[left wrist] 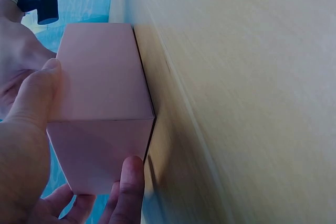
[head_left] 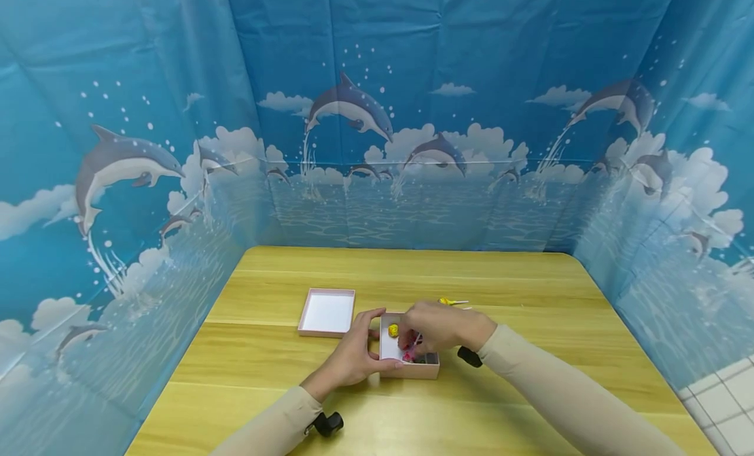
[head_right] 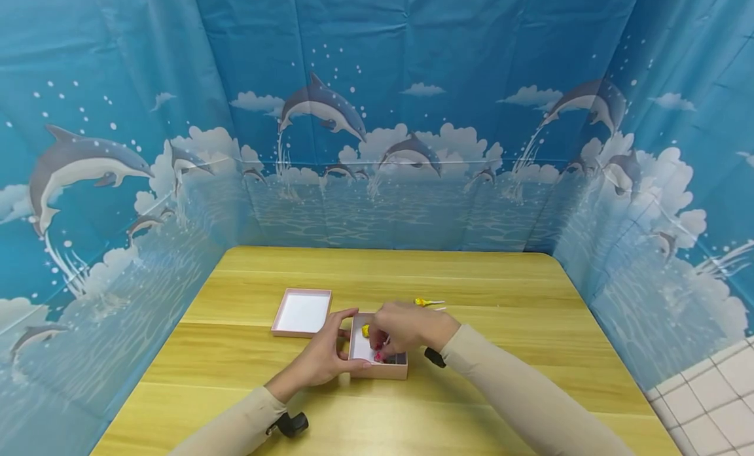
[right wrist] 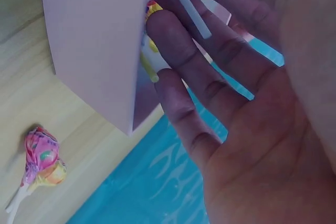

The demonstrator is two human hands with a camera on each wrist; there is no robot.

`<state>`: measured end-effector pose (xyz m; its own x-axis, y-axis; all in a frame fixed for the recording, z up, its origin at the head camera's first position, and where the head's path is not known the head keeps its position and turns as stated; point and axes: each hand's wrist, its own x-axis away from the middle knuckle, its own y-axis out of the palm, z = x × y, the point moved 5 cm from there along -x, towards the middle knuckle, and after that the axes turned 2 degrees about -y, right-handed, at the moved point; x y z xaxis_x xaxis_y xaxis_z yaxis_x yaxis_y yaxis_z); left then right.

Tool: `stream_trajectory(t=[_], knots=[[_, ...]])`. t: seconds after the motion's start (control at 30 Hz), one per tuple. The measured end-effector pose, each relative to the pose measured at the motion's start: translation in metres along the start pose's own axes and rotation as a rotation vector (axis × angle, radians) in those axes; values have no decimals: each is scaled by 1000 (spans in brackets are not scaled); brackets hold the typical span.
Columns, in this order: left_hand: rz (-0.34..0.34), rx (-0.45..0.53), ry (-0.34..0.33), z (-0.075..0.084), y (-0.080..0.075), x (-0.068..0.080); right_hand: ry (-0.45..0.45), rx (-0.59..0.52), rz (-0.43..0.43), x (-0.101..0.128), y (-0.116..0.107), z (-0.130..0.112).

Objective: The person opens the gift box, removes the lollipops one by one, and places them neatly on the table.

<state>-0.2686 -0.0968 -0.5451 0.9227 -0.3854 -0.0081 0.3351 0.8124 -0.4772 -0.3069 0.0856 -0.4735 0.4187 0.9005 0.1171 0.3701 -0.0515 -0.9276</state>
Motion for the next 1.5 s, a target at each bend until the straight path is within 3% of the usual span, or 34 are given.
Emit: stream_trajectory(t=[0.23,0.73,1.1,1.5], knots=[[-11,4,-18,-4,1,2,51,0,14,0,1,-3],[-15,17,-15,-4,-1,0,39,-83,92,5,-8,2],[-5,10,-16,-2,1,3,-9,-71,229,17,-19,11],[-7,-4,-20,-2,1,3,16,-51,386,34,-26,21]])
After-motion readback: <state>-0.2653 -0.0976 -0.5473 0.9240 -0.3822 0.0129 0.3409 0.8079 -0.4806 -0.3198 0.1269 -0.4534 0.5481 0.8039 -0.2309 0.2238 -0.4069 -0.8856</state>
